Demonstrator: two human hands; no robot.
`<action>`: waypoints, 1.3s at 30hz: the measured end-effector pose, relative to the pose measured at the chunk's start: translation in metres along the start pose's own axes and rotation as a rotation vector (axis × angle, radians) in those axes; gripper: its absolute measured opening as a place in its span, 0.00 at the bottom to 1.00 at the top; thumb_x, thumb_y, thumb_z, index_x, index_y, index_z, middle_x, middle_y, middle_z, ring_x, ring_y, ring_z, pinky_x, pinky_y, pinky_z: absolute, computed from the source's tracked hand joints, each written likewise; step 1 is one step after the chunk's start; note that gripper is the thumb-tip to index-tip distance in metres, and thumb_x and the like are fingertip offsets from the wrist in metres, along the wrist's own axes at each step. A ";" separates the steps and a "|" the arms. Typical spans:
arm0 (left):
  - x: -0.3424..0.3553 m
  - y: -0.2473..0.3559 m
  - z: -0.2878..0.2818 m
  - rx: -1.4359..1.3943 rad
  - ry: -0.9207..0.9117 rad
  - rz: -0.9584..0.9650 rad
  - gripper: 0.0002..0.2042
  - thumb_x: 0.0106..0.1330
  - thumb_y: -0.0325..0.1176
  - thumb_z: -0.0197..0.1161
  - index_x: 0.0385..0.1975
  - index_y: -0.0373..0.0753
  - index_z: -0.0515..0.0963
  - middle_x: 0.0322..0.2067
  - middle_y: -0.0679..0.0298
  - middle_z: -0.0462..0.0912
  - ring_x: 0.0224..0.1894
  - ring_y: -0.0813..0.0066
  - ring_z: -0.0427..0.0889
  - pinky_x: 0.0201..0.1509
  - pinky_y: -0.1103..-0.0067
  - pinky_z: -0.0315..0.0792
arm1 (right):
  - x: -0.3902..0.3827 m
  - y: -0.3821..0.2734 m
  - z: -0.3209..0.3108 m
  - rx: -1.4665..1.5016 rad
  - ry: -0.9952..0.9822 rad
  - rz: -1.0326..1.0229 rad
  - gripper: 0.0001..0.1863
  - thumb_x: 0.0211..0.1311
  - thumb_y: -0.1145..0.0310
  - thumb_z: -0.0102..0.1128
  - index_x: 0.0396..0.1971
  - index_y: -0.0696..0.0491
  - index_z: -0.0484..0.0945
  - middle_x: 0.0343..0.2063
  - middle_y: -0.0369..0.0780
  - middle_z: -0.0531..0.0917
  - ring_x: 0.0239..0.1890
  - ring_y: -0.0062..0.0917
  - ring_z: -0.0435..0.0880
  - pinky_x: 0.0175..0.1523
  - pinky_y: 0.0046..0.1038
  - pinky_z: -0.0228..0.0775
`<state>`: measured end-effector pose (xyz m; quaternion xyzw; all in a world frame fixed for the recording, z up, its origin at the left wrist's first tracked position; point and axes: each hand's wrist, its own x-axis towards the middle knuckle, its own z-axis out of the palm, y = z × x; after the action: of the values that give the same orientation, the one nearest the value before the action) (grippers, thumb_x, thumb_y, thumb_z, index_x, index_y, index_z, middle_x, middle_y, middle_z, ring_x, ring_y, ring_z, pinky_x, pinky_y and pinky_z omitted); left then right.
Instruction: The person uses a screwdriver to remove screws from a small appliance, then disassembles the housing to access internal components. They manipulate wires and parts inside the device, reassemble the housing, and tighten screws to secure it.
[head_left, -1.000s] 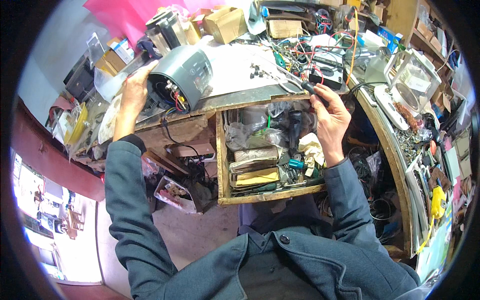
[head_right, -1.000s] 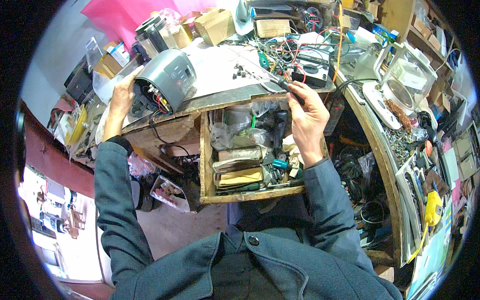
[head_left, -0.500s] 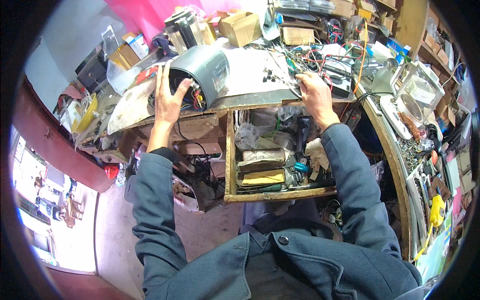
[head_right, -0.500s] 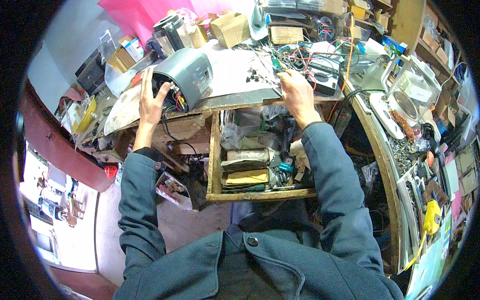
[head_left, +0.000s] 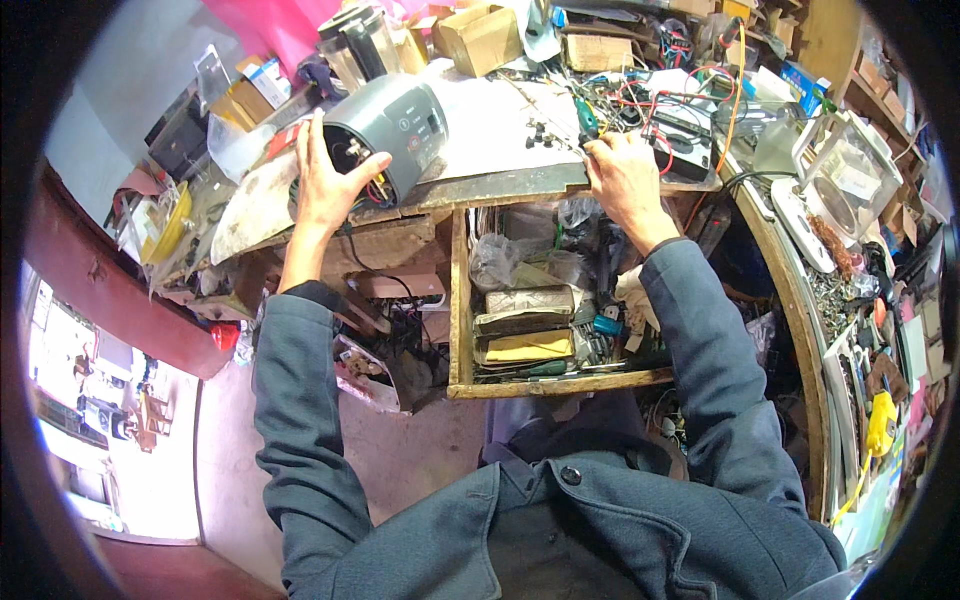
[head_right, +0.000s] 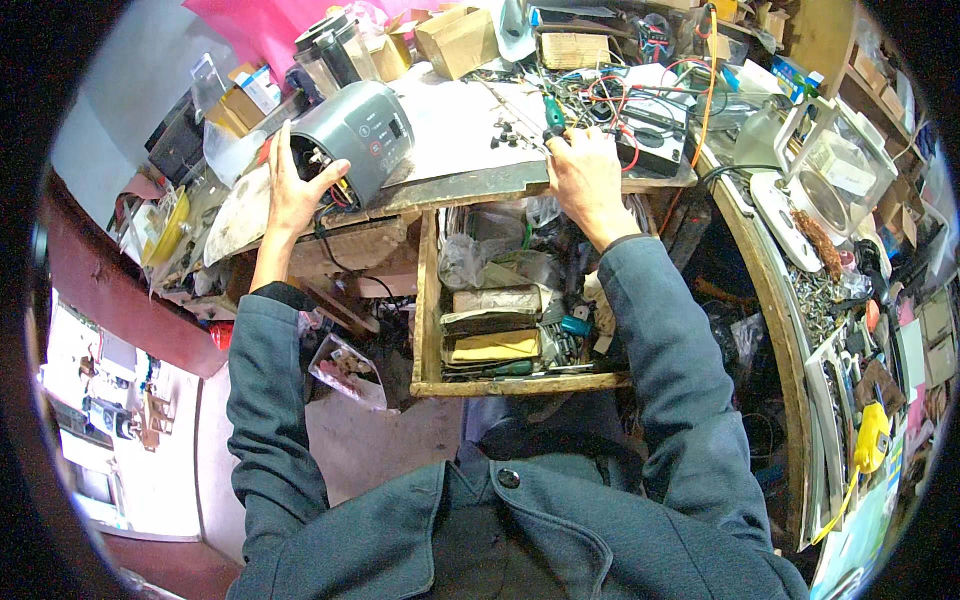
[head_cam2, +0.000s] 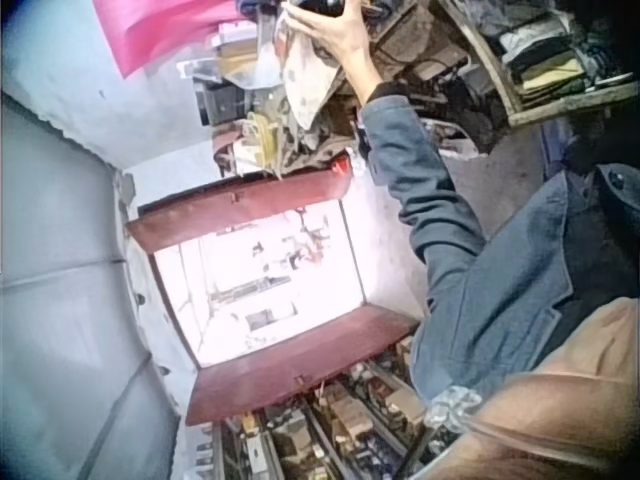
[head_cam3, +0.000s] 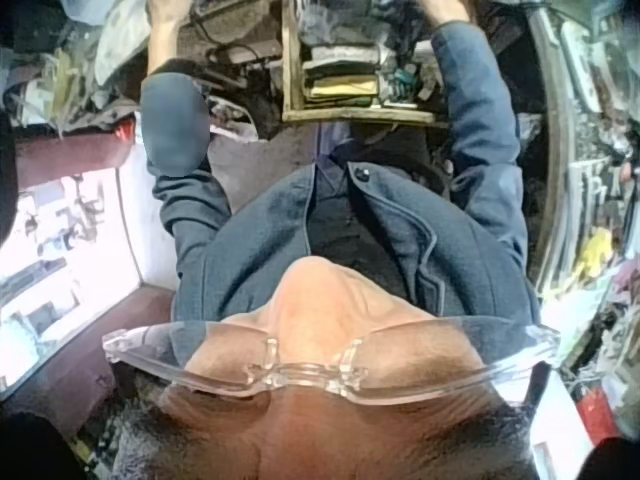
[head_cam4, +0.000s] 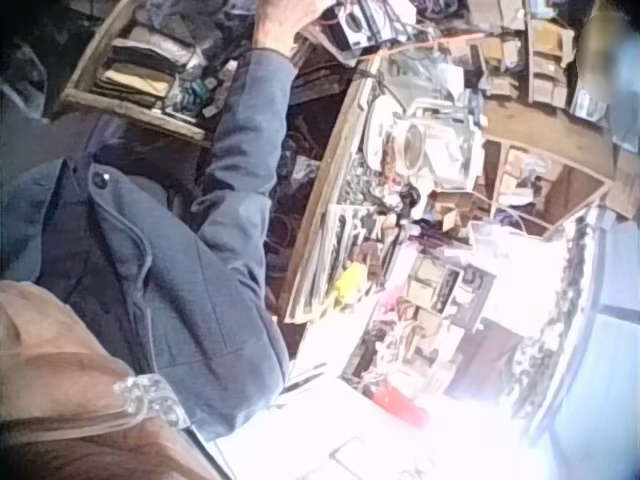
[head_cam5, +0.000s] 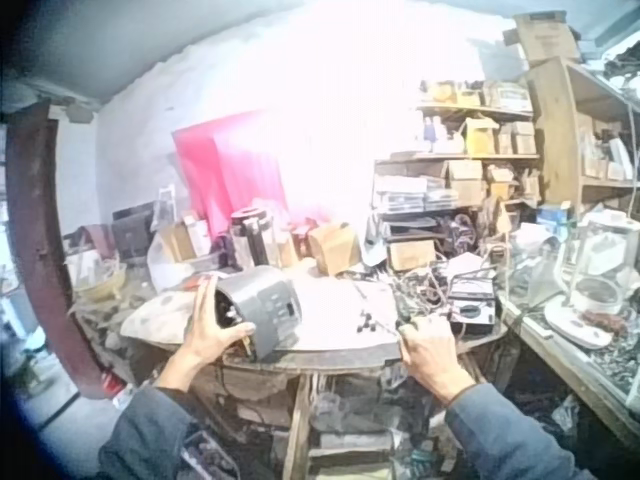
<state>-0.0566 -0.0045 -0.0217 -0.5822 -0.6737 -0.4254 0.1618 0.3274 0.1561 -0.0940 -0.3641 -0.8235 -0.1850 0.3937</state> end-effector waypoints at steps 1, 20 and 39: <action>-0.001 0.002 0.001 0.010 0.000 0.012 0.64 0.46 0.60 0.81 0.77 0.34 0.49 0.76 0.39 0.50 0.78 0.44 0.52 0.79 0.59 0.54 | 0.000 -0.001 0.001 -0.015 -0.008 0.010 0.11 0.60 0.66 0.68 0.41 0.51 0.87 0.42 0.41 0.85 0.46 0.39 0.80 0.51 0.38 0.72; -0.012 0.009 -0.004 0.089 0.017 0.194 0.62 0.39 0.54 0.86 0.77 0.51 0.55 0.74 0.46 0.54 0.74 0.42 0.59 0.75 0.53 0.60 | 0.063 -0.122 0.001 0.889 -0.186 0.150 0.12 0.68 0.63 0.66 0.45 0.54 0.87 0.36 0.43 0.90 0.39 0.29 0.89 0.48 0.30 0.79; -0.007 0.000 -0.007 0.098 -0.057 0.083 0.65 0.42 0.59 0.84 0.77 0.37 0.50 0.76 0.41 0.51 0.78 0.44 0.54 0.78 0.57 0.57 | 0.069 -0.149 0.039 1.110 -0.235 0.318 0.11 0.68 0.64 0.67 0.41 0.57 0.88 0.28 0.37 0.89 0.29 0.17 0.85 0.38 0.23 0.77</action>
<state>-0.0563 -0.0145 -0.0230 -0.6129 -0.6734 -0.3681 0.1882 0.1671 0.1115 -0.0669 -0.2409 -0.7705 0.3767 0.4543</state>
